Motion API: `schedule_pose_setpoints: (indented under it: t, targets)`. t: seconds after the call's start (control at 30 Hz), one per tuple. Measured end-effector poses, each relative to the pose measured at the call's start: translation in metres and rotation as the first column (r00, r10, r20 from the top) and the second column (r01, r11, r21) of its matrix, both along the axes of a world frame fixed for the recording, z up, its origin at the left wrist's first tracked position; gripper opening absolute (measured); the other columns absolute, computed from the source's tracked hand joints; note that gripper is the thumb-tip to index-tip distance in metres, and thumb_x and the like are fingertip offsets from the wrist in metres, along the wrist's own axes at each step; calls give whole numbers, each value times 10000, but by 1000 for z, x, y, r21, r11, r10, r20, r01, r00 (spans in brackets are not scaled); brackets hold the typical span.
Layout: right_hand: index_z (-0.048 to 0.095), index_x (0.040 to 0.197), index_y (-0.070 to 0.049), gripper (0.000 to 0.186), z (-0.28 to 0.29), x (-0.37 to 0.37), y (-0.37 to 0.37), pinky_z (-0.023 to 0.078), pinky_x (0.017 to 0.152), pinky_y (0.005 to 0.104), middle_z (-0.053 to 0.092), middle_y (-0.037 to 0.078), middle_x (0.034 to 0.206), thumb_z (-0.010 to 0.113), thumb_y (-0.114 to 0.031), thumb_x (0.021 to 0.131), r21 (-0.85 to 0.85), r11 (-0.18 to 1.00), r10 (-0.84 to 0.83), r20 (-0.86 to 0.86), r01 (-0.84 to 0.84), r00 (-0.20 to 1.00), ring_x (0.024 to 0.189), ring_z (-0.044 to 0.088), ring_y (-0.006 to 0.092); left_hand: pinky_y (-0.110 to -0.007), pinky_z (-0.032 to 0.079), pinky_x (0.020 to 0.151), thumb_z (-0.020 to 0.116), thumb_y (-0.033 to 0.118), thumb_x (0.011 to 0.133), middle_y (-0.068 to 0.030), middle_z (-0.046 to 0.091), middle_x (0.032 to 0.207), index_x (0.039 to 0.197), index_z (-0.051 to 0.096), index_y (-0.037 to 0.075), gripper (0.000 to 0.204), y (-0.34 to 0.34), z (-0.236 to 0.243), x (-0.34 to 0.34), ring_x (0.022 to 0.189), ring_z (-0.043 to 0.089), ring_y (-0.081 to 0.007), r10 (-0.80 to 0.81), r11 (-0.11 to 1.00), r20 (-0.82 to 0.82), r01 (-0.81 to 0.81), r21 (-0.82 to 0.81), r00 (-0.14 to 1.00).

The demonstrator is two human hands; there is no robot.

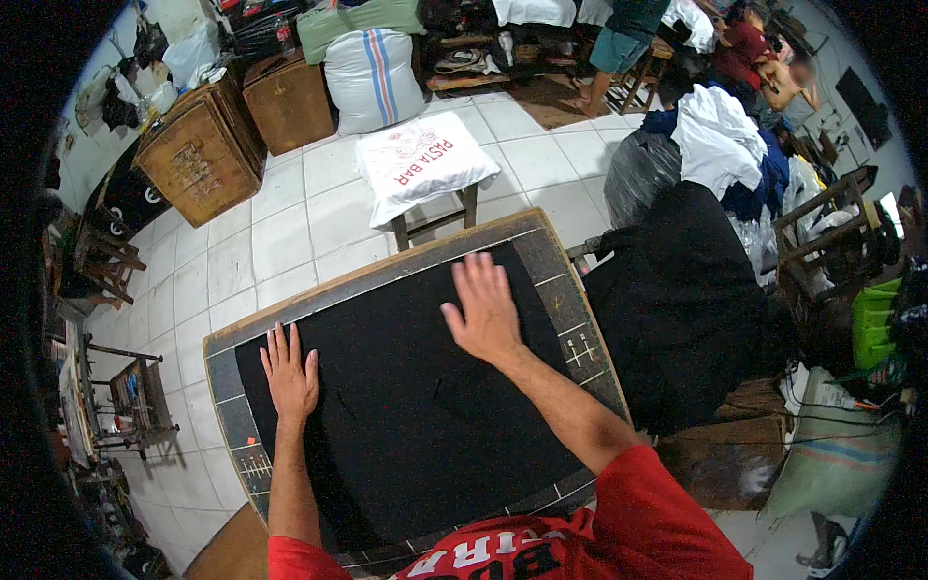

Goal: The person folds black t-shirts on a gridded pressing board in a garment workshop. They smooth each shirt, fold it in half, then fold the sleeves and bottom up, repeating the process for multiple shirts.

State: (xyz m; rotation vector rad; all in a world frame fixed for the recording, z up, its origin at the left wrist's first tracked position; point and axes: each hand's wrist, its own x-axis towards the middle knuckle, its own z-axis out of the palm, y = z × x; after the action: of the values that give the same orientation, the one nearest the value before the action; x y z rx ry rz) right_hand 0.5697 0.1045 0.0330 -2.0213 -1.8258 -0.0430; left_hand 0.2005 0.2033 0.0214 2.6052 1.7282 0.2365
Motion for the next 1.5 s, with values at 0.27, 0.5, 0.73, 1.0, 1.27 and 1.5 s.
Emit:
schedule_pose_setpoints:
  t: [0.27, 0.5, 0.73, 1.0, 1.27, 1.5]
  targets:
    - [341, 1562, 42, 806, -18, 64, 15, 178, 1255, 579, 290, 285, 1635, 564, -500, 1008, -109, 991, -67, 75, 75, 995, 1546, 236, 420, -548, 148, 1269, 504, 415, 1059, -177, 293, 1679, 1593, 389, 100, 631, 1, -3, 3, 1568, 222, -360, -6, 1000, 13, 5, 27, 1000]
    - [466, 1512, -14, 703, 13, 38, -50, 274, 1225, 559, 451, 258, 1555, 691, -386, 960, 62, 990, 139, -207, -129, 968, 1478, 378, 427, -577, 197, 1247, 450, 305, 1093, -233, 400, 1608, 1496, 522, 55, 480, -32, 5, -24, 1527, 308, -414, -62, 986, 178, 88, -141, 982]
    - [605, 1389, -69, 575, 9, -9, -146, 448, 937, 433, 654, 85, 1161, 800, -169, 858, 22, 995, 102, -353, -101, 930, 1071, 591, 317, -587, 202, 1241, 611, 112, 986, -231, 377, 1620, 1224, 568, 40, 252, -140, 1, -54, 1528, 307, -418, -54, 994, 404, 86, -62, 913]
    - [654, 1006, -71, 157, 24, -27, -219, 477, 882, 460, 664, 142, 994, 734, -162, 907, 67, 993, 113, -356, -95, 928, 963, 640, 355, -491, 422, 1098, 726, 73, 900, -143, 668, 864, 989, 610, 39, 151, -218, 38, -74, 928, 649, -368, -66, 997, 387, 47, 59, 920]
    - [693, 1145, -24, 350, 53, -19, -368, 555, 864, 441, 737, 204, 1007, 795, -139, 830, -257, 924, 62, -630, -284, 774, 991, 709, 403, -468, 476, 971, 808, 32, 738, -151, 719, 969, 1068, 715, 63, 345, -370, 75, -141, 974, 675, -362, 73, 958, 456, 64, -278, 887]
    - [728, 1012, -4, 331, 43, -23, -413, 519, 909, 447, 718, 153, 1014, 834, -207, 773, -249, 881, 254, -469, -402, 846, 1026, 655, 362, -459, 519, 855, 804, -7, 693, -183, 723, 943, 959, 726, 20, 280, -427, 77, -163, 951, 684, -403, 206, 903, 355, -37, -429, 912]
